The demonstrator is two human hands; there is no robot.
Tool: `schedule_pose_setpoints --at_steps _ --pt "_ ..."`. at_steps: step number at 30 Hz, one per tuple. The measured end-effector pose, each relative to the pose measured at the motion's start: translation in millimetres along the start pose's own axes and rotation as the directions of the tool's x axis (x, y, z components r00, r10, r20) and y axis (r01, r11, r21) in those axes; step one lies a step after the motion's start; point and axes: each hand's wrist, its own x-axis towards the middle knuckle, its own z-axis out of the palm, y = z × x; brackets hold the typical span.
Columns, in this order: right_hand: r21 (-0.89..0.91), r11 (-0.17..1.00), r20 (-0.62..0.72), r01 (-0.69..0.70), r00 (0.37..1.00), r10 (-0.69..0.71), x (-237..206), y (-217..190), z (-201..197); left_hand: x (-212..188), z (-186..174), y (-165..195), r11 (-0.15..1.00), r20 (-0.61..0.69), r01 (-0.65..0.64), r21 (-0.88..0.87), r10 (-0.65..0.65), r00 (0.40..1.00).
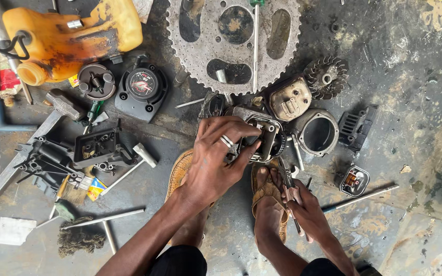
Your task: The person sits on the workshop floor disassembling a small engine clutch assembly, using pliers to grip and turn parts and a wrench on fasteners, then uses a brush to clean a component. Various engine parts and tools are scattered on the floor around them.
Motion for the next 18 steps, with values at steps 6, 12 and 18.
schedule_pose_setpoints --at_steps 6,12,18 --pt "-0.058 0.994 -0.018 0.092 0.995 -0.094 -2.6 -5.4 -0.6 -1.6 2.5 -0.2 0.999 -0.039 0.042 -0.008 -0.042 0.998" --pt "-0.039 0.992 -0.031 0.116 0.993 -0.117 -3.9 -6.2 -2.9 0.1 7.5 6.6 0.995 -0.075 0.081 -0.061 -0.085 0.994" --pt "0.034 0.978 -0.031 0.207 0.978 -0.206 -3.3 -0.5 -7.4 6.1 14.6 23.5 0.998 -0.026 -0.022 0.063 0.024 0.999"
